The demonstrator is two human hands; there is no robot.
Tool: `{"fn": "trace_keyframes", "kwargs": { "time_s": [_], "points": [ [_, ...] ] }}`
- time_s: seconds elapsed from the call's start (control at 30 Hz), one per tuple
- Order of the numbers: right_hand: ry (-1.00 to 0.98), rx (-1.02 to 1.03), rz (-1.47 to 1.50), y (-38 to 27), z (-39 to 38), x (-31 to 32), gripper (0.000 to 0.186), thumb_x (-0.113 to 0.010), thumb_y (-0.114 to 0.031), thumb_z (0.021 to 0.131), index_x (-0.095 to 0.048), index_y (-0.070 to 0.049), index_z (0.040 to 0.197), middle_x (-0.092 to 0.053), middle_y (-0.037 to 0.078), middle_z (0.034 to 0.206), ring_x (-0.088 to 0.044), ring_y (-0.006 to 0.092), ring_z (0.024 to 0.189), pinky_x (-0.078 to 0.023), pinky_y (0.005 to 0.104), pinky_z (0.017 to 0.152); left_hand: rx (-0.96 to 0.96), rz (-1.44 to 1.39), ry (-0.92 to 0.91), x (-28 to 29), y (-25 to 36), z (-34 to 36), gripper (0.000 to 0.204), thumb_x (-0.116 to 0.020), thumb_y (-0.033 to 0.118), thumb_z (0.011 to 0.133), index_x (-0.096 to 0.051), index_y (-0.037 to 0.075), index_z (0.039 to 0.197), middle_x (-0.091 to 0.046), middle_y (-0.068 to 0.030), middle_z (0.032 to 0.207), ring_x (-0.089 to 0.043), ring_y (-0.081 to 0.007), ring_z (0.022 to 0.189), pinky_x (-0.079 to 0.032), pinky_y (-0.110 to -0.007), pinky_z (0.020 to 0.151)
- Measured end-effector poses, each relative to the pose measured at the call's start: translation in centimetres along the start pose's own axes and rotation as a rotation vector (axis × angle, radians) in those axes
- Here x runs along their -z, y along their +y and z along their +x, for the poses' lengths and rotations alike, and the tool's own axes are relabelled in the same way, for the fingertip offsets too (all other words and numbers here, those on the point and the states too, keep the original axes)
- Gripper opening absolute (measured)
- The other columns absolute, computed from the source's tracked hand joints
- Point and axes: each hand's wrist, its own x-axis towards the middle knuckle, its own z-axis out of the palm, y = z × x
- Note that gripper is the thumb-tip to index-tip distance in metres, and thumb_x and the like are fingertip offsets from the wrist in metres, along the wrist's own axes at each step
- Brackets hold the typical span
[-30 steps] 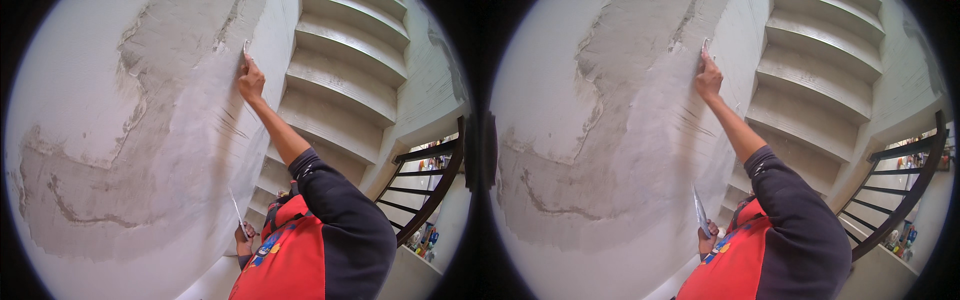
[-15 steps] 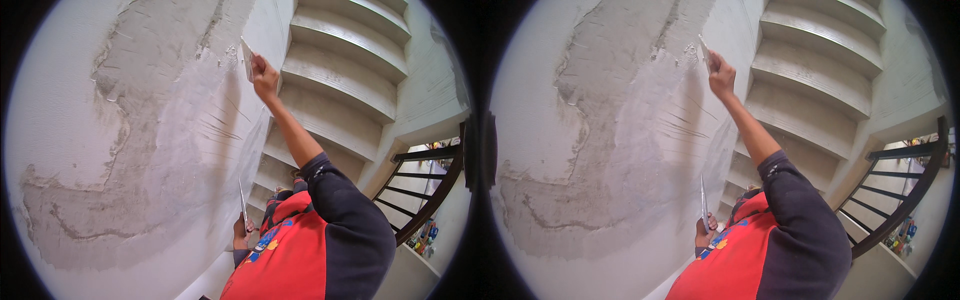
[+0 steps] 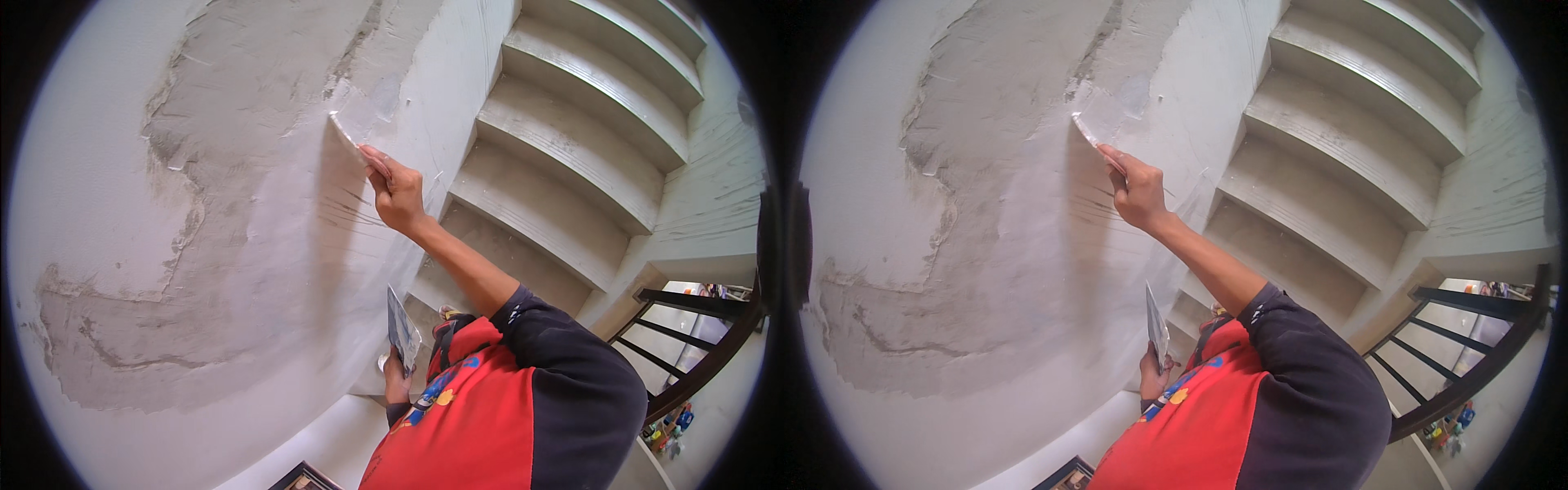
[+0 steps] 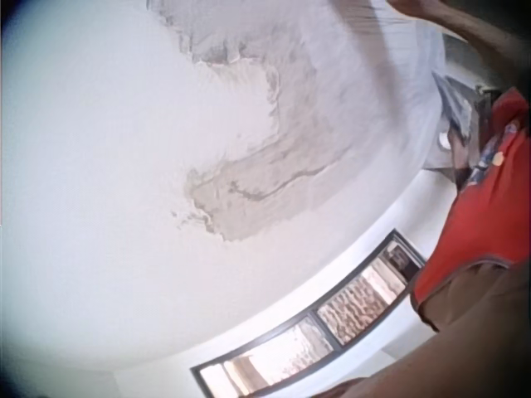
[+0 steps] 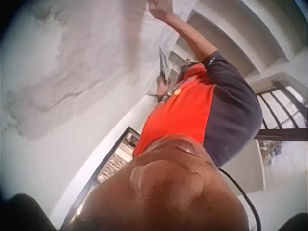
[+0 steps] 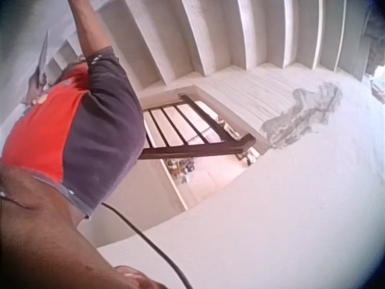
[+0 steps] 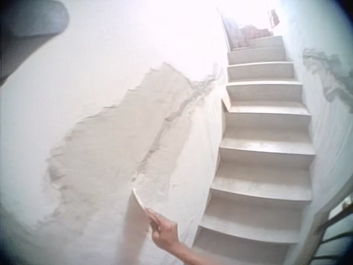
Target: The person applies white plaster to a curved wall adjacent to a spiral staircase using a trowel and a hawk. They repeatedly scoop plaster from a container, transfer it to the hawk, and spread it onto the wall surface in smooth strokes.
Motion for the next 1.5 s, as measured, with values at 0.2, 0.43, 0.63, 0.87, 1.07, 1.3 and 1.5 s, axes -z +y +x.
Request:
{"fn": "trace_keyframes", "kwargs": {
  "time_s": [0.2,0.43,0.63,0.87,1.07,1.3,1.5],
  "points": [
    [0.177,0.014,-0.043,2.9,0.6,2.9,0.03,-0.055,0.005,0.084,-0.062,-0.002,0.112,-0.067,0.018,0.098,-0.066,0.0218,0.084,-0.05,0.03,0.073,0.262,-0.322,0.242,-1.2,0.4,1.7,0.043,-0.045,0.037,0.097,-0.055,-0.003,0.105,-0.058,-0.0112,0.087,-0.059,-0.0228,0.071,-0.05,-0.036,0.061],
    [0.285,-0.101,-0.194,5.1,2.5,3.8,0.027,-0.056,-0.002,0.087,-0.06,-0.001,0.114,-0.066,0.021,0.091,-0.067,0.0292,0.078,-0.051,0.0338,0.07,-0.249,0.188,0.011,-1.8,2.0,-1.6,0.051,-0.057,0.023,0.087,-0.042,-0.012,0.121,-0.062,-0.0182,0.087,-0.062,-0.0268,0.07,-0.05,-0.038,0.061],
    [0.228,0.0,-0.082,2.7,-0.5,1.1,0.03,-0.054,0.0,0.087,-0.058,0.001,0.116,-0.065,0.02,0.099,-0.066,0.0314,0.087,-0.051,0.0358,0.074,-0.428,0.483,0.018,-2.2,2.5,-3.3,0.045,-0.054,0.015,0.088,-0.04,-0.013,0.121,-0.06,-0.0166,0.083,-0.06,-0.0238,0.072,-0.048,-0.035,0.062],
    [0.249,-0.278,-0.179,0.0,0.0,-6.0,0.05,-0.049,0.007,0.075,-0.047,0.006,0.126,-0.054,0.021,0.122,-0.052,0.0377,0.107,-0.042,0.0423,0.092,0.314,-0.355,0.266,-2.3,2.7,-3.0,0.038,-0.039,0.036,0.1,-0.052,0.0,0.098,-0.056,-0.0093,0.073,-0.049,-0.0149,0.054,-0.039,-0.024,0.045],
    [0.243,-0.251,-0.162,-2.5,-2.6,-7.5,0.045,-0.044,0.008,0.081,-0.05,0.002,0.125,-0.059,0.019,0.113,-0.059,0.0306,0.097,-0.046,0.037,0.084,0.441,-0.472,0.156,1.2,-0.6,-2.4,0.038,-0.049,0.042,0.094,-0.053,0.006,0.102,-0.057,-0.0074,0.077,-0.056,-0.0191,0.06,-0.043,-0.031,0.046],
    [0.301,-0.578,0.035,-0.3,-1.6,-1.8,0.026,-0.05,-0.007,0.086,-0.058,0.001,0.109,-0.064,0.023,0.094,-0.062,0.0366,0.087,-0.047,0.0431,0.078,0.425,-0.593,0.093,2.8,0.6,-0.8,0.037,-0.043,0.037,0.098,-0.047,0.001,0.103,-0.051,-0.0108,0.067,-0.049,-0.0185,0.048,-0.036,-0.027,0.039],
    [0.259,-0.558,-0.13,0.6,0.7,-2.6,0.02,-0.056,-0.015,0.085,-0.06,0.004,0.082,-0.063,0.013,0.068,-0.061,0.0258,0.063,-0.047,0.0376,0.062,0.459,-0.475,0.143,3.1,4.9,-0.4,0.026,-0.042,0.031,0.099,-0.041,0.007,0.09,-0.035,-0.0015,0.061,-0.033,-0.0105,0.048,-0.028,-0.024,0.043]
  ]
}}
